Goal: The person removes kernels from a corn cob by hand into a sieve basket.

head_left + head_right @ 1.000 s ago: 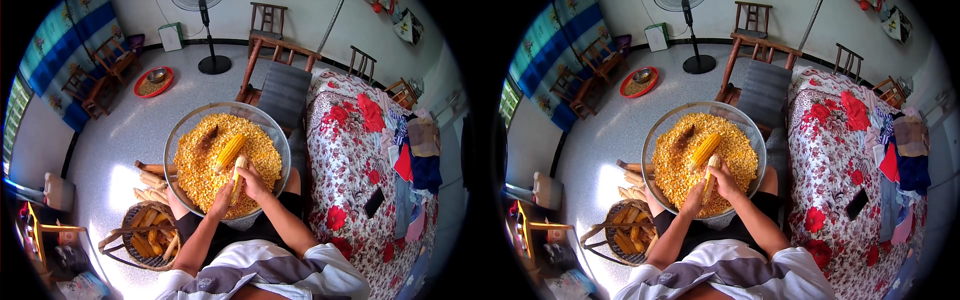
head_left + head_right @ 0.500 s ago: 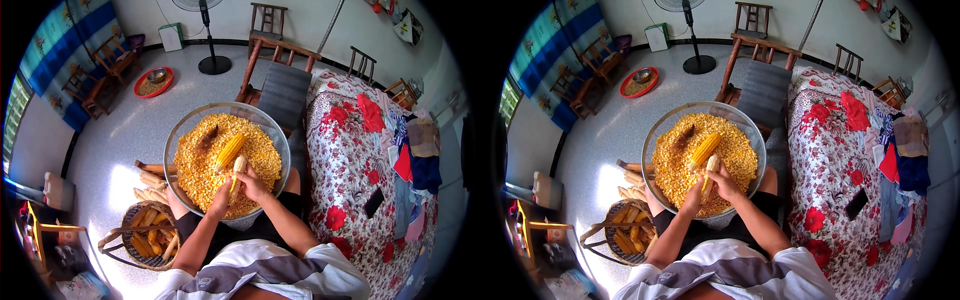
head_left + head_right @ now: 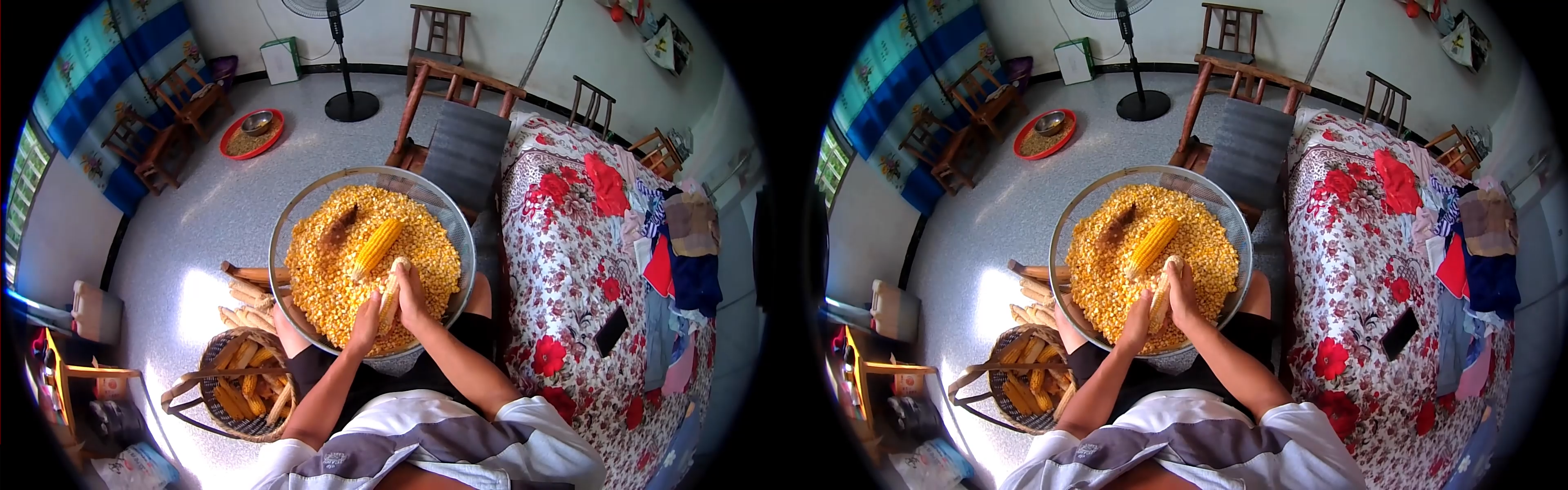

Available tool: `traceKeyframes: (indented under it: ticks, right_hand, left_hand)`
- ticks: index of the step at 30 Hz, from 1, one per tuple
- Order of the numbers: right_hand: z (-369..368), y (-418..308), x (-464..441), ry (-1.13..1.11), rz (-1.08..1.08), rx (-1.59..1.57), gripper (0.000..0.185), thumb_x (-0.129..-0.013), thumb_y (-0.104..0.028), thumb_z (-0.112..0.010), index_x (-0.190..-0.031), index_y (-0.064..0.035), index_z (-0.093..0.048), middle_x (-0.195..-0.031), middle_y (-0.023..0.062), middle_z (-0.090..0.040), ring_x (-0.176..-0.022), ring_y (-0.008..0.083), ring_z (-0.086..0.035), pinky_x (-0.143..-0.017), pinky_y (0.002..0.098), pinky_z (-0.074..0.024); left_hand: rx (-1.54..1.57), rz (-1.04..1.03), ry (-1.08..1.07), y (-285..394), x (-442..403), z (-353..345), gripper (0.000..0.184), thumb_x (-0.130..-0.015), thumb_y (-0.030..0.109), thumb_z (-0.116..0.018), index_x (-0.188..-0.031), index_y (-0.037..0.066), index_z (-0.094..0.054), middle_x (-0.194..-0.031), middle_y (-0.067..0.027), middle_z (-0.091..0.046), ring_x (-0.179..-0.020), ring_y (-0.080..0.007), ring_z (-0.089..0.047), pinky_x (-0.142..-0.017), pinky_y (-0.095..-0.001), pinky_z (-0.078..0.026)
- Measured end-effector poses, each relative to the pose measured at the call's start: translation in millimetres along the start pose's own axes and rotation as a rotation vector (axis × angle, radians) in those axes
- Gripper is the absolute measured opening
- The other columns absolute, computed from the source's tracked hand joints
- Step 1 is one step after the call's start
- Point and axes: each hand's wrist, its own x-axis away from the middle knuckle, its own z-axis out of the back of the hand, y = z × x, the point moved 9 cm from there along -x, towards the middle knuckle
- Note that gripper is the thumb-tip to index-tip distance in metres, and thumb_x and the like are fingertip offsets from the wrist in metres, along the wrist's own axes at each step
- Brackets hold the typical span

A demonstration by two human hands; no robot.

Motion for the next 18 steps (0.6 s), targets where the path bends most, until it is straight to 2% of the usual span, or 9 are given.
traceKeyframes:
  ticks: [2,3,5,6,8,9,11,14,18]
  right_hand:
    - [-3,-14,4,0.003,0.122,0.166,0.045,-0.096,-0.034,-0.056,-0.126,-0.0031,-0.043,-0.107,0.0099,-0.055,-0.092,0.0189,-0.058,-0.078,0.0335,-0.049]
    - [-4,-15,6,0.005,0.122,0.168,0.045,-0.096,-0.034,-0.056,-0.126,-0.0031,-0.043,-0.107,0.0099,-0.055,-0.092,0.0189,-0.058,-0.078,0.0335,-0.049]
    - [-7,-22,10,0.008,0.169,0.35,0.029,-0.098,-0.032,-0.053,-0.109,-0.0058,-0.049,-0.089,0.0054,-0.057,-0.077,0.0145,-0.057,-0.068,0.0302,-0.0482]
    - [-3,-18,8,0.009,0.168,0.351,0.029,-0.098,-0.032,-0.053,-0.109,-0.0058,-0.049,-0.089,0.0054,-0.057,-0.077,0.0145,-0.057,-0.068,0.0302,-0.0482]
    - [0,-18,5,-0.004,0.295,0.401,0.028,-0.098,-0.032,-0.052,-0.105,-0.0057,-0.049,-0.087,0.0059,-0.058,-0.076,0.014,-0.057,-0.065,0.0295,-0.047]
    - [1,-18,5,-0.003,0.295,0.4,0.028,-0.098,-0.032,-0.052,-0.105,-0.0057,-0.049,-0.087,0.0059,-0.058,-0.076,0.014,-0.057,-0.065,0.0295,-0.047]
    - [1,-15,6,-0.031,0.288,0.45,0.04,-0.098,-0.038,-0.052,-0.113,-0.0012,-0.047,-0.095,0.0093,-0.056,-0.083,0.0188,-0.057,-0.07,0.0339,-0.0467]
    - [-3,-21,10,0.008,0.343,0.531,0.037,-0.098,-0.037,-0.051,-0.11,-0.0016,-0.048,-0.092,0.0087,-0.057,-0.08,0.0187,-0.056,-0.07,0.034,-0.0464]
    - [-7,-15,7,-0.053,0.368,0.433,0.033,-0.099,-0.035,-0.05,-0.108,-0.0027,-0.048,-0.087,0.0072,-0.057,-0.076,0.0179,-0.056,-0.069,0.0338,-0.0463]
  left_hand:
    - [-0.386,-0.092,0.056,18,7,-7,0.037,-0.101,0.035,-0.046,-0.091,0.002,-0.06,-0.065,-0.0027,-0.055,-0.054,-0.0114,-0.051,-0.047,-0.0273,-0.04]
    - [-0.385,-0.09,0.055,15,6,-8,0.037,-0.101,0.035,-0.046,-0.091,0.002,-0.06,-0.065,-0.0027,-0.055,-0.054,-0.0114,-0.051,-0.047,-0.0273,-0.04]
    - [-0.465,-0.174,0.132,14,5,-3,0.034,-0.1,0.03,-0.048,-0.085,0.001,-0.06,-0.061,-0.0023,-0.053,-0.053,-0.0116,-0.051,-0.048,-0.0281,-0.04]
    - [-0.464,-0.172,0.131,12,4,-3,0.034,-0.1,0.03,-0.048,-0.085,0.001,-0.06,-0.061,-0.0023,-0.053,-0.053,-0.0116,-0.051,-0.048,-0.0281,-0.04]
    - [-0.519,-0.328,0.113,21,6,-8,0.04,-0.101,0.032,-0.046,-0.081,0.001,-0.059,-0.059,-0.0025,-0.053,-0.051,-0.0122,-0.05,-0.047,-0.029,-0.039]
    - [-0.52,-0.327,0.112,23,7,-9,0.04,-0.101,0.032,-0.046,-0.081,0.001,-0.059,-0.059,-0.0025,-0.053,-0.051,-0.0122,-0.05,-0.047,-0.029,-0.039]
    - [-0.482,-0.264,0.109,22,9,-8,0.046,-0.102,0.034,-0.042,-0.077,0.0,-0.059,-0.058,-0.0033,-0.054,-0.048,-0.0131,-0.049,-0.045,-0.0296,-0.04]
    - [-0.485,-0.2,0.203,14,4,7,0.052,-0.103,0.038,-0.037,-0.076,-0.001,-0.058,-0.057,-0.004,-0.054,-0.046,-0.0134,-0.049,-0.043,-0.0301,-0.04]
    - [-0.467,-0.213,0.185,20,7,6,0.057,-0.103,0.042,-0.037,-0.074,-0.001,-0.059,-0.059,-0.0038,-0.055,-0.047,-0.0124,-0.048,-0.045,-0.0291,-0.039]
